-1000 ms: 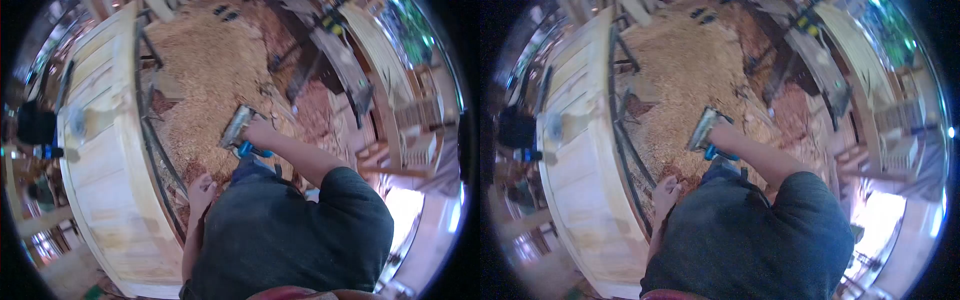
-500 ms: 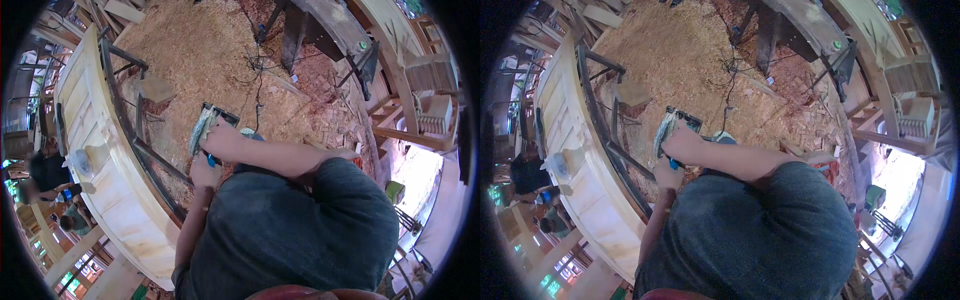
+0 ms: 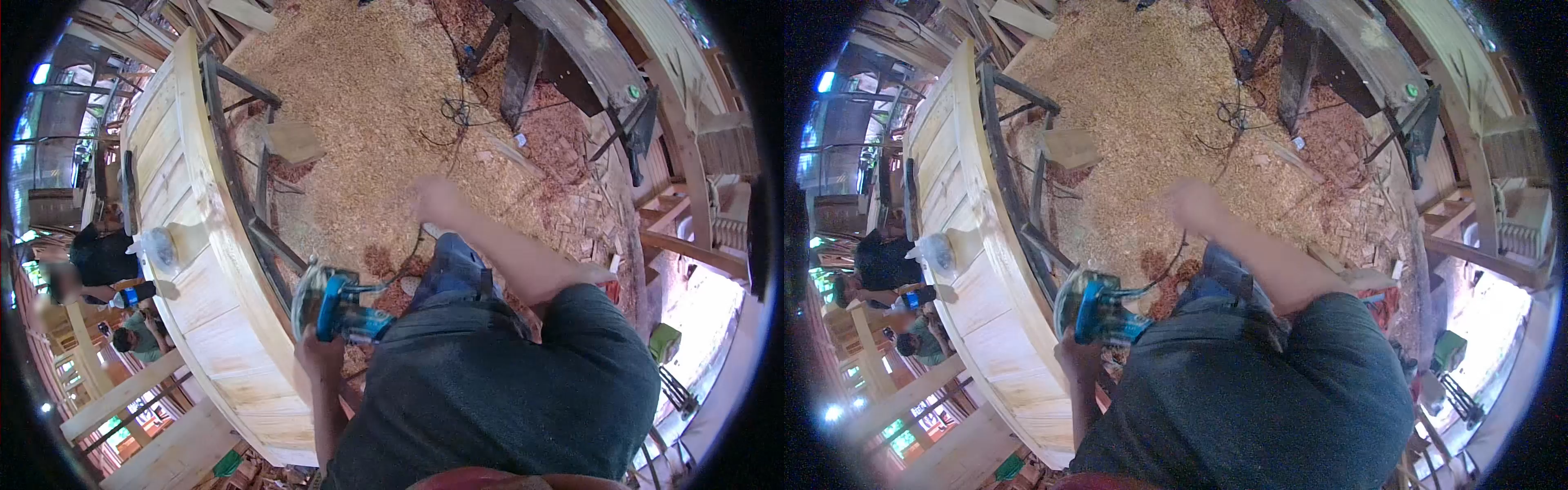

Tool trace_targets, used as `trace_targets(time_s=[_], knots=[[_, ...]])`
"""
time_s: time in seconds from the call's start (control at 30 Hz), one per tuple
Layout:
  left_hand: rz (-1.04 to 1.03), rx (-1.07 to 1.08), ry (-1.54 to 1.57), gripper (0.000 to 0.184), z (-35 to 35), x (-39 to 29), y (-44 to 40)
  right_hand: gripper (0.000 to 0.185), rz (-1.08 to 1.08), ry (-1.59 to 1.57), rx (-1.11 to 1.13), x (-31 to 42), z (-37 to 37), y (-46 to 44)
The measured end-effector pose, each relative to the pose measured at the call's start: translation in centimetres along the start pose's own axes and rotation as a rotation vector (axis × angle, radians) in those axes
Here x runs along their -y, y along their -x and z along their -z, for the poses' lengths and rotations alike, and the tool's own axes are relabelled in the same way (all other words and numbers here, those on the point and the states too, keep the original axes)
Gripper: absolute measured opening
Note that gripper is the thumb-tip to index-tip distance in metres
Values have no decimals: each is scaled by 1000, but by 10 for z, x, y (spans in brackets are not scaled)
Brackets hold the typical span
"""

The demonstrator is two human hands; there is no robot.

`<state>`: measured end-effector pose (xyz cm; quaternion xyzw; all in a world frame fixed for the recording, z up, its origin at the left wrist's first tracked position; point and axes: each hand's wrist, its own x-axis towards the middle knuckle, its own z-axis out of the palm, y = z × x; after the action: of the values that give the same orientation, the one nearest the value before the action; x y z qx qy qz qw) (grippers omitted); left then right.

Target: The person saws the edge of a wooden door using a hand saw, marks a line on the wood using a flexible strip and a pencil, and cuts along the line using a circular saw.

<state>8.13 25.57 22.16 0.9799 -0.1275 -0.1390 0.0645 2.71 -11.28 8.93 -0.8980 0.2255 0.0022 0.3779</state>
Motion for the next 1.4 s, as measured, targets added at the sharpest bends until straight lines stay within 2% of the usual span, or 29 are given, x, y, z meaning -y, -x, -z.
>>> trace_targets(time_s=[0.07,0.13,0.2,0.23,0.3,0.37,0.43,0.5,0.57,0.63,0.7,0.77,0.83,0.9,0.93,1.0,1.07,1.1,1.13,1.23,1.3,1.33,1.4], knots=[[88,10,-10,23,9,18,21,26,-359,116,90,-104,-50,0],[138,2,9,22,22,40,41,36,-322,193,267,-186,-119,12],[125,6,78,22,30,57,60,48,-780,-562,42,-211,-219,16],[132,17,73,22,37,64,72,54,-1016,-937,-88,-218,-245,33],[139,19,79,22,47,67,85,55,-1090,-1146,56,-190,-243,27],[137,-20,39,24,54,72,98,54,-1131,-1264,15,-148,-237,3],[111,-51,16,26,61,86,110,52,-1139,-1275,-239,-117,-212,-35],[124,-62,23,27,68,90,117,44,-1083,-1261,-384,-107,-179,-56],[128,-72,46,26,71,89,118,36,-968,-1456,-501,-105,-144,-71],[85,-103,47,25,63,94,115,27,-716,-1699,-485,-107,-94,-82],[58,-119,90,23,54,97,109,23,-505,-1625,-523,-60,1,-71],[55,-111,166,21,48,98,103,25,-174,-1383,-439,6,103,-36],[41,-118,166,20,36,105,91,20,149,-1380,-594,67,178,-11],[6,-130,184,20,33,102,86,27,637,-1033,-534,109,229,25],[-25,-149,214,21,34,95,81,32,524,-1180,-525,139,236,47],[-75,-168,306,22,28,94,75,29,316,-1060,-563,151,236,48],[-26,-122,246,22,29,92,73,25,136,-946,-549,155,238,49],[-2,-107,220,22,28,92,71,25,239,-951,-565,159,246,68],[-75,-194,197,20,20,97,69,26,358,-950,-569,182,260,96],[-61,-179,221,18,26,94,69,33,683,-808,-576,216,273,131],[-108,-169,314,18,28,96,69,27,593,-688,-640,198,268,114],[-100,-165,360,19,30,96,71,26,470,-650,-586,179,260,100],[-91,-172,394,21,30,102,74,27,322,-741,-598,178,258,118]])
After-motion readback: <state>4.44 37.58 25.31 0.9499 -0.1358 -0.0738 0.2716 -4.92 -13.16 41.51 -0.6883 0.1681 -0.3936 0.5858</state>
